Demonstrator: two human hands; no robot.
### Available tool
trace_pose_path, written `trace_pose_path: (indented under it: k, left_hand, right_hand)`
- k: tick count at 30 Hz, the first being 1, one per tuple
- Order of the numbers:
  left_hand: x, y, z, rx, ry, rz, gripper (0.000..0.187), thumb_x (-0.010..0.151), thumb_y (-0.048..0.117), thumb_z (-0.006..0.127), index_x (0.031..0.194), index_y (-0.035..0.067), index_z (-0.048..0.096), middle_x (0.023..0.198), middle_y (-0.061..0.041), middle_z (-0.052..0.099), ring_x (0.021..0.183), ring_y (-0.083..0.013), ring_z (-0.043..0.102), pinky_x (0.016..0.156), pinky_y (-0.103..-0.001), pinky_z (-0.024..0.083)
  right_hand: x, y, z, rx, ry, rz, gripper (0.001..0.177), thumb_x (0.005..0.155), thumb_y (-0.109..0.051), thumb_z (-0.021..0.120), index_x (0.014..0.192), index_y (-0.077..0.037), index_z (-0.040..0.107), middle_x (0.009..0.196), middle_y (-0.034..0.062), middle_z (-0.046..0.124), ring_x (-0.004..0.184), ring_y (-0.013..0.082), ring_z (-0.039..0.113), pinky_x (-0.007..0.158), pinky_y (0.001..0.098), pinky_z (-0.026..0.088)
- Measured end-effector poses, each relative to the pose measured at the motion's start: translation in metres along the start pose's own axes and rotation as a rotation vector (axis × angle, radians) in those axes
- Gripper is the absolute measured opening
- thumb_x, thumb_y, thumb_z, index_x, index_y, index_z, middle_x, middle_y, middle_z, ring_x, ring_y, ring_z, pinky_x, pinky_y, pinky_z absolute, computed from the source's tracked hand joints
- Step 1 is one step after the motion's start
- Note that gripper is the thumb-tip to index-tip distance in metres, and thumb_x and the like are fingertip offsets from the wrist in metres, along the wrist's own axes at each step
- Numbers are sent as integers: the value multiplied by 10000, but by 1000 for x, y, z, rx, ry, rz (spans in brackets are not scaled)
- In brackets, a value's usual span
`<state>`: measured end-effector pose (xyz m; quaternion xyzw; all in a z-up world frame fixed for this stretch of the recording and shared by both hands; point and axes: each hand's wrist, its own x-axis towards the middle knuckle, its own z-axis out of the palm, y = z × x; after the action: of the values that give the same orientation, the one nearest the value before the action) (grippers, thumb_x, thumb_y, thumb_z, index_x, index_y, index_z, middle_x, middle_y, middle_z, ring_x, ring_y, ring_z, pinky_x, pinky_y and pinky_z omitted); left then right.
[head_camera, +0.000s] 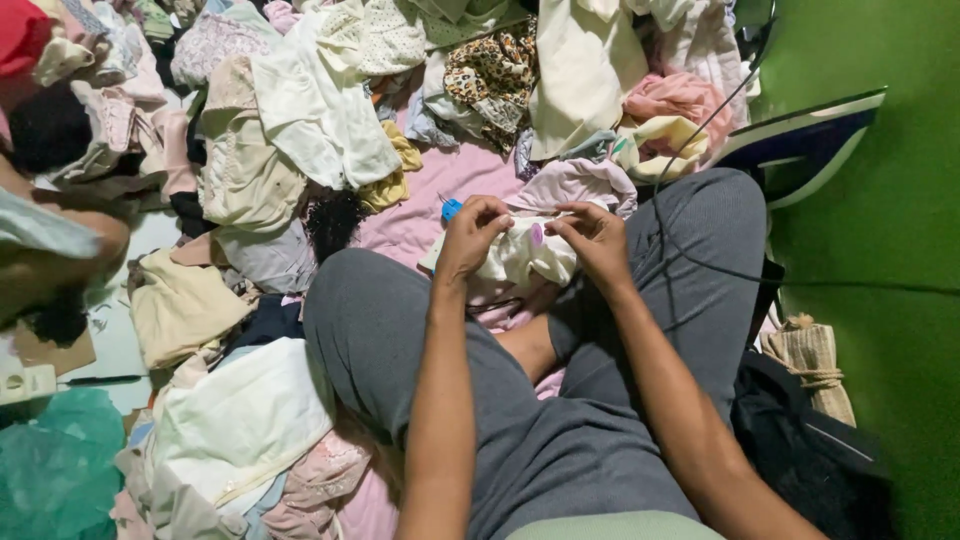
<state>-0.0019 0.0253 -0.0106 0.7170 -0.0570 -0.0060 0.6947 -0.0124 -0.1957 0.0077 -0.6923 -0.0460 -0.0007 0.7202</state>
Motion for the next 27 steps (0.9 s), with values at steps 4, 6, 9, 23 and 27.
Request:
trace_pose_path:
  k: [4, 6, 9, 23, 27]
  left_hand:
    - [-7, 24, 3, -253, 63, -1, 79, 929, 27, 656, 969, -33, 624, 1128, -161, 550, 868, -234, 699, 793, -322, 620]
    - [-11, 36, 7, -352, 134, 11, 91, 918, 11, 659, 969, -56, 626, 1115, -166, 556, 833, -236, 716, 776, -318, 628]
    - [-15, 47, 4, -425, 220, -11, 122, 904, 26, 683, 992, -42, 632, 1072, -147, 583, 829, -213, 711, 774, -285, 621]
    - [-11, 27, -23, -66, 486, -180, 165, 826, 122, 695, 976, 53, 698, 878, -69, 664, 791, -140, 659, 702, -269, 589]
    - [-9, 13, -27, 111, 464, -236, 158, 786, 194, 753, 936, 147, 741, 811, -43, 733, 638, -112, 681, 635, -246, 557]
  right_hand:
    - [-4, -4, 0, -45, -73, -71, 625, 859, -5, 747, 1436, -47, 510, 1140, 173, 699, 1076, 236, 677, 912, 288, 513]
    - [-7, -4, 1, -475, -354, -320, 908, 701, -244, 882, 1480, -36, 464, 1424, 352, 469, 1343, 563, 385, 1090, 630, 341]
    - [-22, -6, 28, -852, -471, -19, 719, 692, -187, 854, 1341, -52, 577, 1154, 234, 679, 1136, 431, 633, 959, 522, 508]
    - [51, -216, 3, -423, -249, 89, 107, 763, -79, 610, 755, -86, 716, 662, 63, 676, 598, 161, 674, 634, 270, 559]
    - [137, -233, -20, -316, -163, -27, 113, 919, -79, 587, 910, -47, 695, 858, 65, 707, 735, 138, 692, 694, 267, 612]
